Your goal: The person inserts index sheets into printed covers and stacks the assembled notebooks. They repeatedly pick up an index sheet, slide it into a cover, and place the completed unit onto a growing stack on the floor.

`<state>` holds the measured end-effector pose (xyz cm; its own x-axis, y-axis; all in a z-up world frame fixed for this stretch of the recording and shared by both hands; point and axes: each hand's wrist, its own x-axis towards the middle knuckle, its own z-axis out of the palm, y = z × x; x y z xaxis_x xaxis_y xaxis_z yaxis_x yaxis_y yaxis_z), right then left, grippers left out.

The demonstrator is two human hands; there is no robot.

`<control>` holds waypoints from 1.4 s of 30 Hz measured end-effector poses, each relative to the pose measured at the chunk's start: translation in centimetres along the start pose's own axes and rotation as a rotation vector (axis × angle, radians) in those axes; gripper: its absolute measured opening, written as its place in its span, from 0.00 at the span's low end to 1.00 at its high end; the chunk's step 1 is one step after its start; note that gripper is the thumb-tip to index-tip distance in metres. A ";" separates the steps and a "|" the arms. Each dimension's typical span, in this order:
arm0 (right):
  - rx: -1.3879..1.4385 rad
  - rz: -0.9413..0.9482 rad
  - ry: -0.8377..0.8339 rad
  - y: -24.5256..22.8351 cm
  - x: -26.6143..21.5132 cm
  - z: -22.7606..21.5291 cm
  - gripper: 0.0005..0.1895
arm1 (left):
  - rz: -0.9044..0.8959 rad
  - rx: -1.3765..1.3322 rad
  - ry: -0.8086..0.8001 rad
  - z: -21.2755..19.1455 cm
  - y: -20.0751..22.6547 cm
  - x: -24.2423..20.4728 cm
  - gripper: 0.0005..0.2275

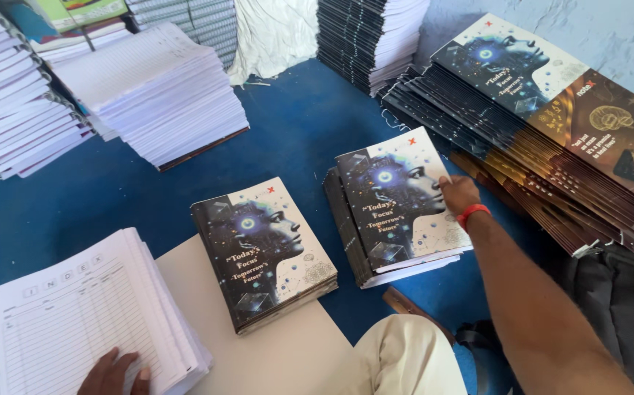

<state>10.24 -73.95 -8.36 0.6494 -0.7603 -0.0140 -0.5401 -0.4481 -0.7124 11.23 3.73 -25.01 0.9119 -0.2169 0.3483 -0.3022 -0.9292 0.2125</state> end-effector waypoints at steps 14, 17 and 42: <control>-0.173 -0.016 -0.128 5.5 4.2 5.0 0.20 | -0.117 0.251 -0.487 0.6 -1.2 3.3 0.24; -0.283 -0.020 -0.140 5.0 4.7 5.1 0.22 | -0.099 0.220 -0.483 0.3 -1.3 3.7 0.25; -0.477 0.108 -0.027 -0.2 -0.7 4.2 0.23 | 0.002 0.083 -0.096 1.9 -2.6 -1.0 0.20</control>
<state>12.12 -71.32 -11.18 0.5867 -0.8045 -0.0926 -0.7858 -0.5380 -0.3052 11.60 5.78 -27.62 0.9348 -0.2429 0.2590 -0.2839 -0.9494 0.1343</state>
